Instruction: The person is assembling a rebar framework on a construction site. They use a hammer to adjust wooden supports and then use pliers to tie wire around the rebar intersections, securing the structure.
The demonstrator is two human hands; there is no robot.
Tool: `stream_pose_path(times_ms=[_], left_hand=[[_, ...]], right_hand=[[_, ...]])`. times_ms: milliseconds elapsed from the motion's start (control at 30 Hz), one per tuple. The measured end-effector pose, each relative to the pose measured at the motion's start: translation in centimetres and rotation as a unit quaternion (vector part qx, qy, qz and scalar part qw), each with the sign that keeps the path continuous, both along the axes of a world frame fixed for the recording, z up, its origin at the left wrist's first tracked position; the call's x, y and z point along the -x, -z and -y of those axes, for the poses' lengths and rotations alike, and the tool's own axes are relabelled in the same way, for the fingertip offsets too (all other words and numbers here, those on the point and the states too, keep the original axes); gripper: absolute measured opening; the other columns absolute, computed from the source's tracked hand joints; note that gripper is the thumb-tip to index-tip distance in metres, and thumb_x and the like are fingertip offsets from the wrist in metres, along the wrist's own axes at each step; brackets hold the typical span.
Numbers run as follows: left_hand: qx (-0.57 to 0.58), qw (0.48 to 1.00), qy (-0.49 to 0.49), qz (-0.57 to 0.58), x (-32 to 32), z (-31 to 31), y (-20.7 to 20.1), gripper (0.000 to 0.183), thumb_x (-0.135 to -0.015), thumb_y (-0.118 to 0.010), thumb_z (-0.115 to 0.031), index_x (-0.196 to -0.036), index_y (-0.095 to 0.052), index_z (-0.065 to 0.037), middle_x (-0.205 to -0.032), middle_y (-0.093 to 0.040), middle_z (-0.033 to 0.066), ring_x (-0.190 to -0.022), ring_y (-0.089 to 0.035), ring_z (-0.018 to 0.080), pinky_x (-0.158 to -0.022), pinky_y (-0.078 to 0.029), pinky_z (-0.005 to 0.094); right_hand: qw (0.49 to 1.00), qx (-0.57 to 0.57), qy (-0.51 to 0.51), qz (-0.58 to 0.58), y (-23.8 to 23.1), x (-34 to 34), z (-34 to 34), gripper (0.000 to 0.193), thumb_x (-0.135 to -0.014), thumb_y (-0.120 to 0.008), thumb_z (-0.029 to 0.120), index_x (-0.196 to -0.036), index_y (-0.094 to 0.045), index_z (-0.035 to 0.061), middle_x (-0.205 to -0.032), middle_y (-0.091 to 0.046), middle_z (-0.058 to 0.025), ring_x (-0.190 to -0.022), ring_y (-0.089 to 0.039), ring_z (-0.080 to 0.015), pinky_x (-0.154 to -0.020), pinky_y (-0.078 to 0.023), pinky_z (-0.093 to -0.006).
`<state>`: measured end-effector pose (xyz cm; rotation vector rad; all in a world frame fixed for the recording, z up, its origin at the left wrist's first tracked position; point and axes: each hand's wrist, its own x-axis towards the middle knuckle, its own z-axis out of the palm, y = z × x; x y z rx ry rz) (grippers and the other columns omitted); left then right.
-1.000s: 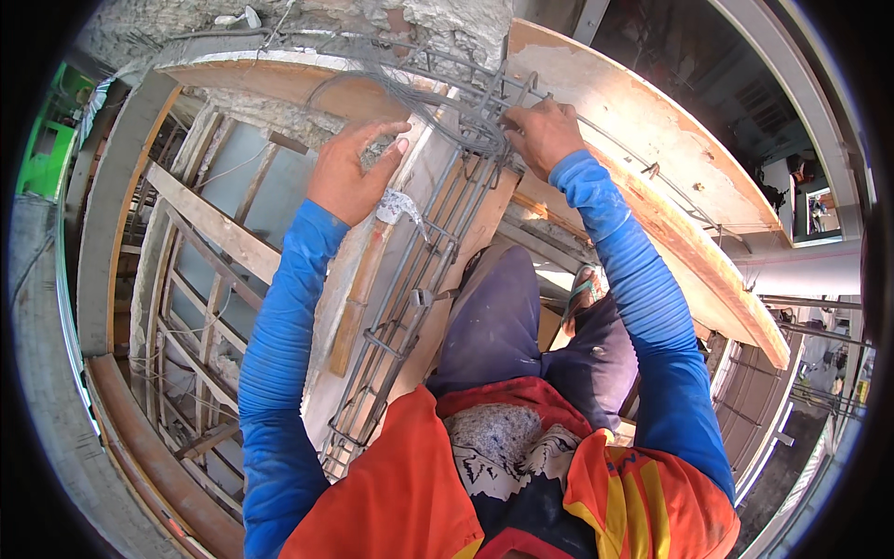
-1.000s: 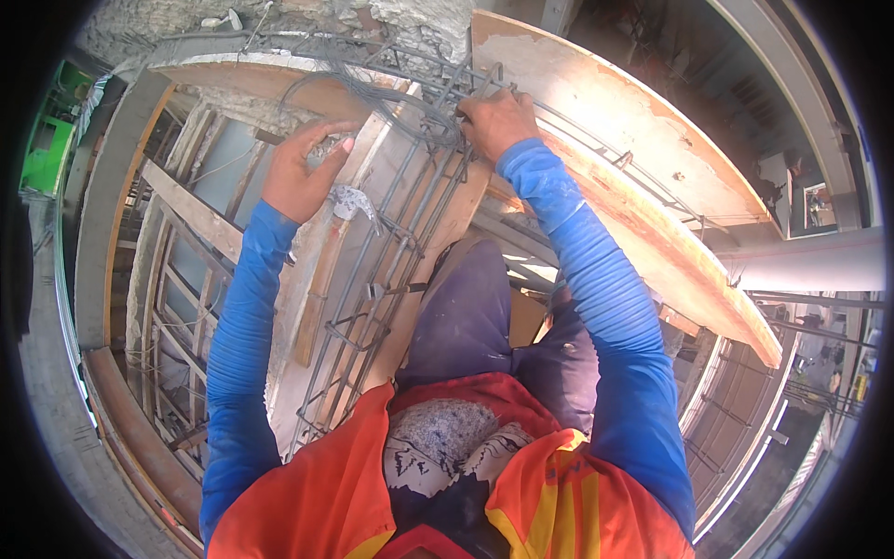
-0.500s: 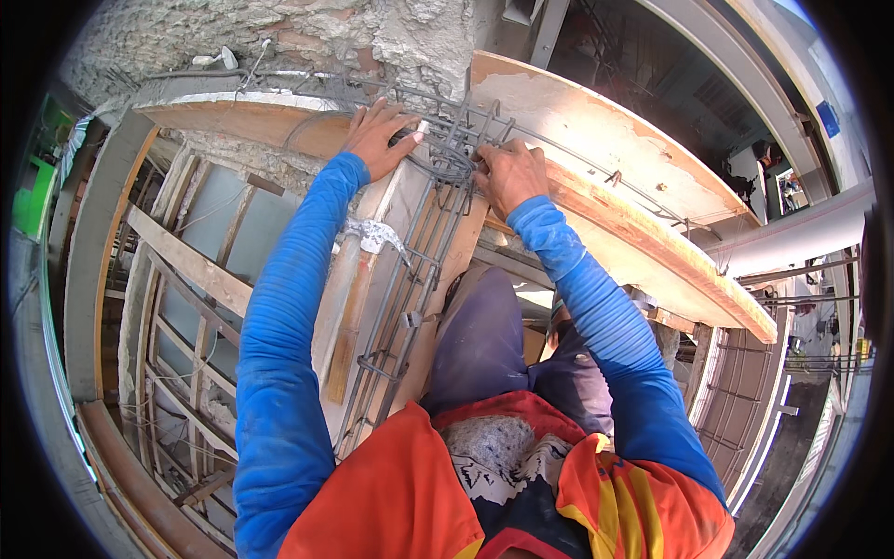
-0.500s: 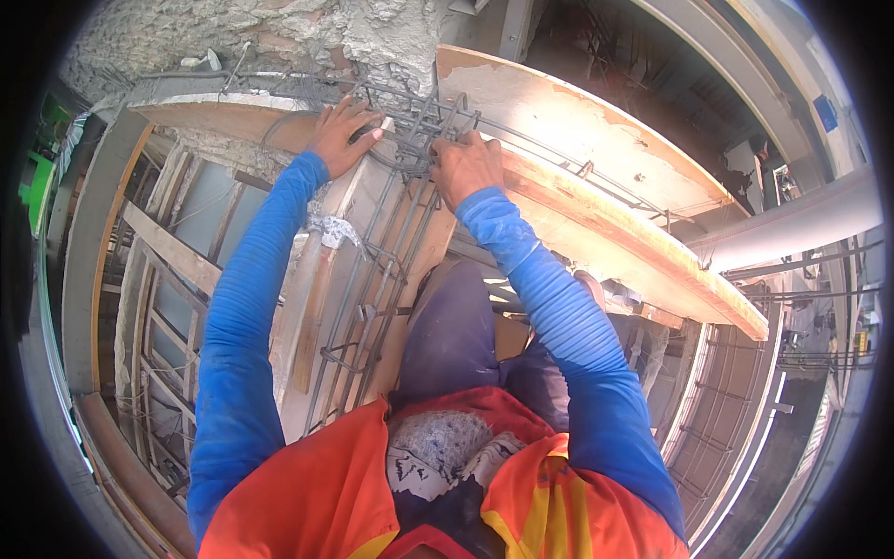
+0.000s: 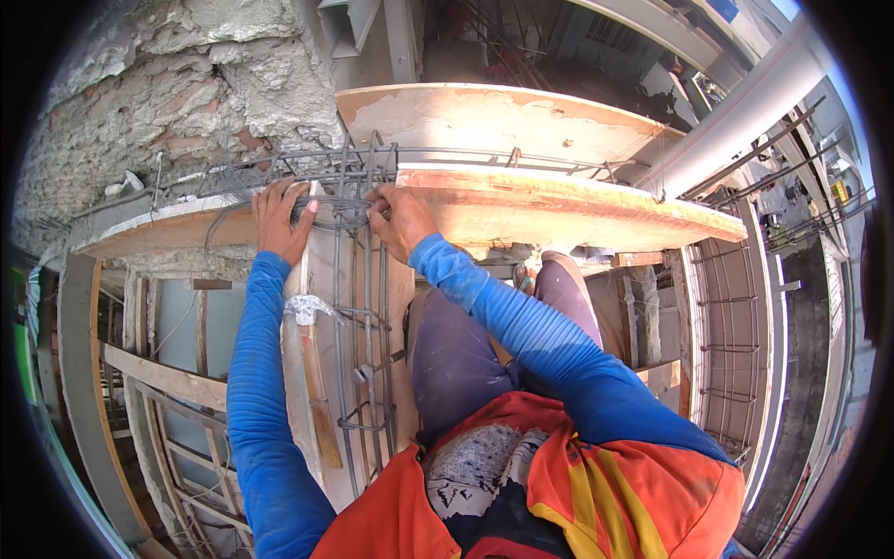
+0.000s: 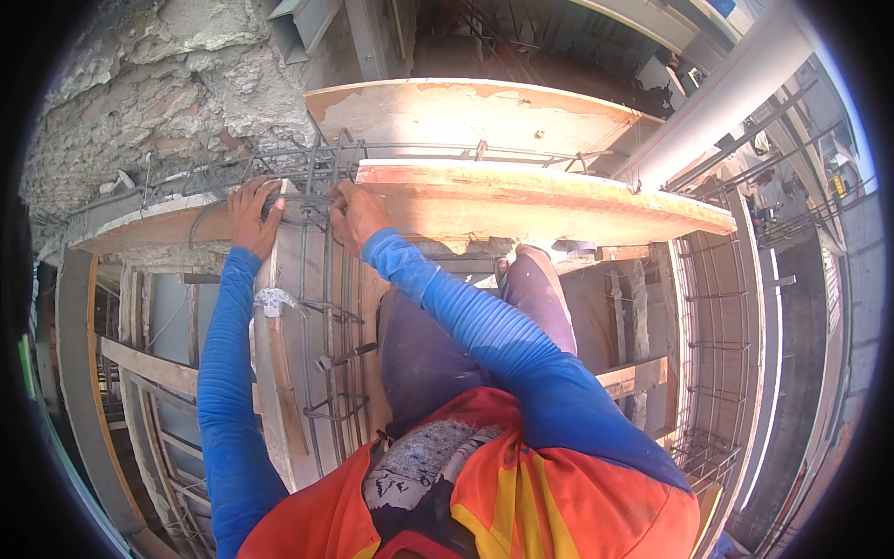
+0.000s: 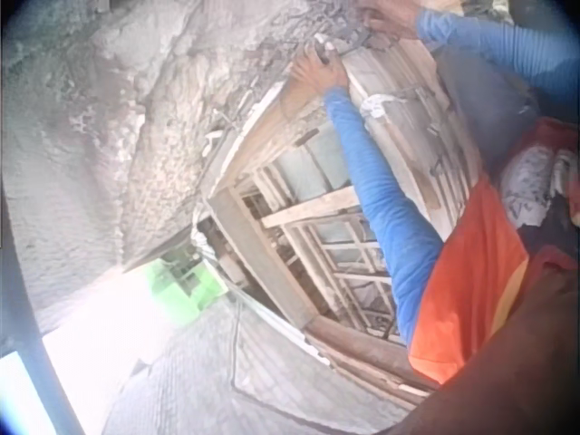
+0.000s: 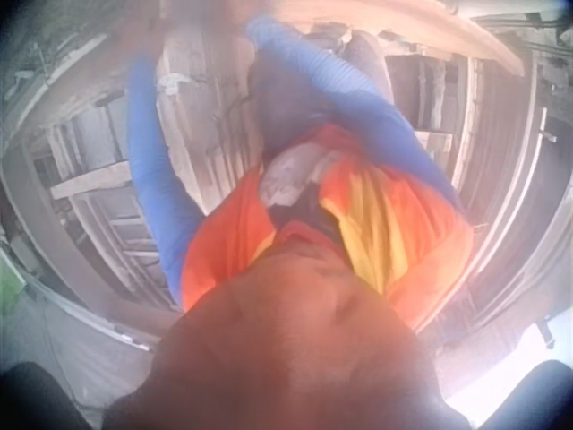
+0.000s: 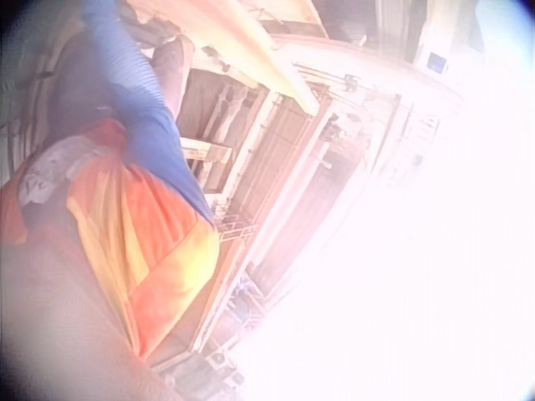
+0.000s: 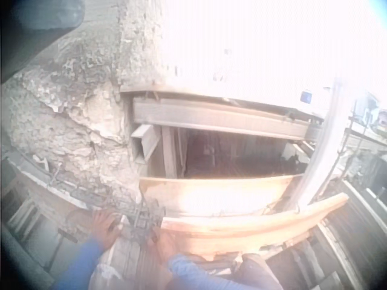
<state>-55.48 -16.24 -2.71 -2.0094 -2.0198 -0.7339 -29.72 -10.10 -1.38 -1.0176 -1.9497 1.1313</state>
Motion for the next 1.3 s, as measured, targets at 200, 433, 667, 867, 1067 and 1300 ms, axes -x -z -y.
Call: stream_pose_path(times_ms=[200,433,667,867,1067,1300], left_hand=[[-0.002,1.0,0.007,-0.004,-0.5,-0.3,-0.3,0.041,-0.097,-0.062,-0.043,-0.13,-0.065,-0.019,-0.142,-0.054,0.011,-0.139,-0.041,0.0338,-0.121,-0.017,0.0546],[0.015,1.0,0.007,-0.004,-0.4,-0.2,-0.5,0.041,-0.097,-0.061,-0.042,-0.13,-0.064,-0.018,-0.142,-0.054,0.0118,-0.139,-0.04,0.0342,-0.122,-0.016,0.0546],[0.011,1.0,0.011,-0.011,-0.3,-0.6,0.2,0.041,-0.098,-0.06,-0.042,-0.131,-0.063,-0.017,-0.142,-0.054,0.0115,-0.14,-0.04,0.0337,-0.122,-0.015,0.0551],[0.018,1.0,0.005,-0.017,-0.1,-0.4,-0.1,0.04,-0.1,-0.058,-0.041,-0.132,-0.063,-0.018,-0.142,-0.053,0.0115,-0.14,-0.04,0.0334,-0.122,-0.016,0.055],[0.008,0.999,0.01,-0.04,-0.4,-0.7,0.3,0.039,-0.102,-0.055,-0.04,-0.131,-0.062,-0.015,-0.141,-0.053,0.0134,-0.138,-0.041,0.0351,-0.12,-0.019,0.0552],[0.017,0.999,0.003,-0.042,-0.1,-0.5,0.1,0.041,-0.103,-0.053,-0.042,-0.133,-0.061,-0.015,-0.142,-0.053,0.0134,-0.139,-0.042,0.0349,-0.12,-0.018,0.0561]], right_hand=[[0.976,0.165,-0.029,-0.138,1.6,0.1,-0.5,0.029,-0.094,-0.067,0.006,-0.119,-0.06,-0.0062,-0.092,-0.066,-0.0102,-0.079,-0.067,-0.0162,-0.069,-0.056,-0.0313],[0.955,0.203,-0.037,-0.213,2.6,-0.1,-0.1,0.023,-0.094,-0.068,0.006,-0.114,-0.062,-0.0045,-0.092,-0.065,-0.0098,-0.074,-0.065,-0.0189,-0.067,-0.055,-0.0324],[0.93,-0.358,0.085,-0.007,-2.0,-5.0,-1.7,0.022,-0.092,-0.068,0.014,-0.112,-0.066,0.0042,-0.101,-0.067,-0.017,-0.093,-0.066,-0.0362,-0.08,-0.054,-0.0446],[0.926,-0.243,0.132,0.258,-2.4,-10.9,-7.1,0.035,-0.098,-0.059,0.035,-0.112,-0.067,0.0047,-0.104,-0.07,-0.0174,-0.098,-0.067,-0.0367,-0.094,-0.049,-0.0476],[0.935,-0.264,0.116,0.205,-0.9,-12.0,-7.6,0.033,-0.097,-0.06,0.032,-0.114,-0.067,0.0052,-0.104,-0.07,-0.0194,-0.105,-0.063,-0.0366,-0.098,-0.049,-0.0474],[0.805,-0.452,0.299,0.243,-5.2,-19.8,-16.5,0.056,-0.092,-0.064,0.03,-0.143,-0.05,0.0119,-0.147,-0.047,-0.0184,-0.14,-0.039,-0.0402,-0.12,-0.028,-0.0544]])
